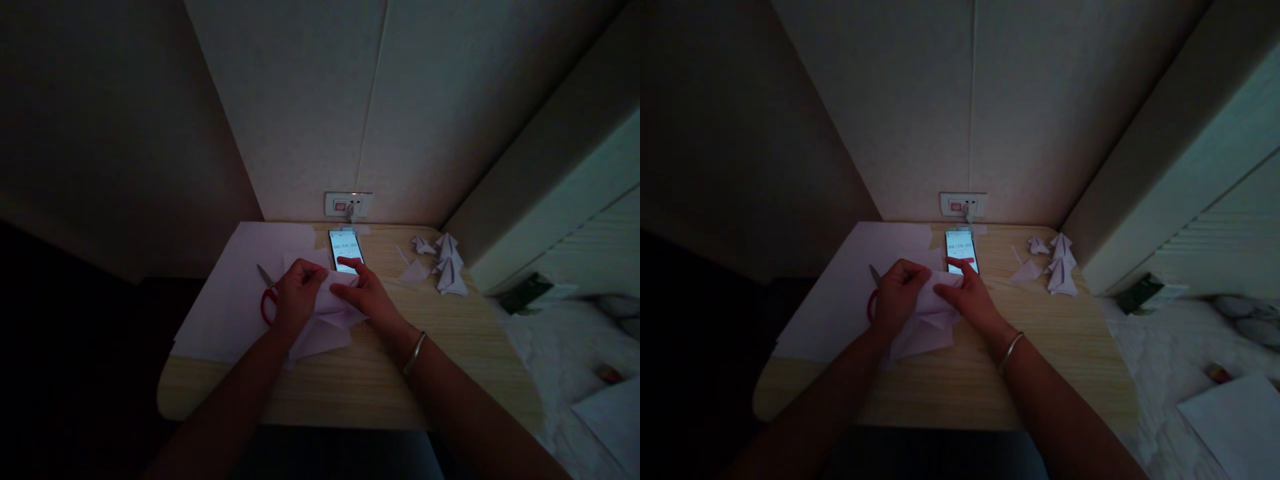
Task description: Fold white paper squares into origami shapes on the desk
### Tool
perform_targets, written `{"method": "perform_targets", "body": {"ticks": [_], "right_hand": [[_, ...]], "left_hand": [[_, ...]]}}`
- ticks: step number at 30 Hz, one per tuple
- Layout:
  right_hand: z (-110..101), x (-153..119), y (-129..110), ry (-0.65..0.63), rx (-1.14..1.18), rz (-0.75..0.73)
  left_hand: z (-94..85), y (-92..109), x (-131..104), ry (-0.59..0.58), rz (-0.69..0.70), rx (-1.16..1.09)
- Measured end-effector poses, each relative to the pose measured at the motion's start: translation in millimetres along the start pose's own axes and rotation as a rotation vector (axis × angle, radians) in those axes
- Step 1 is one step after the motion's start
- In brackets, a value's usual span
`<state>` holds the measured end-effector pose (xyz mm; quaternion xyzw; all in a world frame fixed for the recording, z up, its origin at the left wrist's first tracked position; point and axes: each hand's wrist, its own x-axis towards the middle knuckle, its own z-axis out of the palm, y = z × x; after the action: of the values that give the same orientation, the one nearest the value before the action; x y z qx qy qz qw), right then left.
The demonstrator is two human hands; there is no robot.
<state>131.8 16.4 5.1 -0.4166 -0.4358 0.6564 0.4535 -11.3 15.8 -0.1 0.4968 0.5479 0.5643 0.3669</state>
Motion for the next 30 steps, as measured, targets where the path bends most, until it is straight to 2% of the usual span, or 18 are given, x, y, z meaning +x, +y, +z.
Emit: {"method": "perform_targets", "body": {"ticks": [4, 6, 10, 16, 22, 25, 30], "right_hand": [[-1.7, 1.3, 0.0, -0.012, 0.02, 0.014], [-2.0, 0.9, -1.4, -0.005, 0.016, 0.016], [-1.3, 0.5, -1.6, 0.012, 0.021, -0.008], [-2.1, 1.1, -1.1, -0.006, -0.002, 0.0], [-5.2, 0.4, -5.2, -0.016, -0.025, 0.001], [-4.7, -0.7, -7.5, -0.032, -0.022, 0.012], [-4.8, -0.7, -9.9, -0.031, -0.056, 0.033]], "left_hand": [[0.4, 1.1, 0.7, 0.021, -0.003, -0.013], [0.1, 3.6, 0.9, -0.03, -0.071, -0.063], [-0.5, 9.2, -0.4, -0.219, -0.191, -0.116], [-0.3, 7.1, 0.0, -0.213, -0.171, -0.12], [-4.7, 5.8, 3.1, -0.366, -0.318, -0.271], [-3.6, 4.7, 2.6, -0.325, -0.336, -0.324], [0.3, 2.2, 1.1, -0.249, -0.285, -0.36]]}}
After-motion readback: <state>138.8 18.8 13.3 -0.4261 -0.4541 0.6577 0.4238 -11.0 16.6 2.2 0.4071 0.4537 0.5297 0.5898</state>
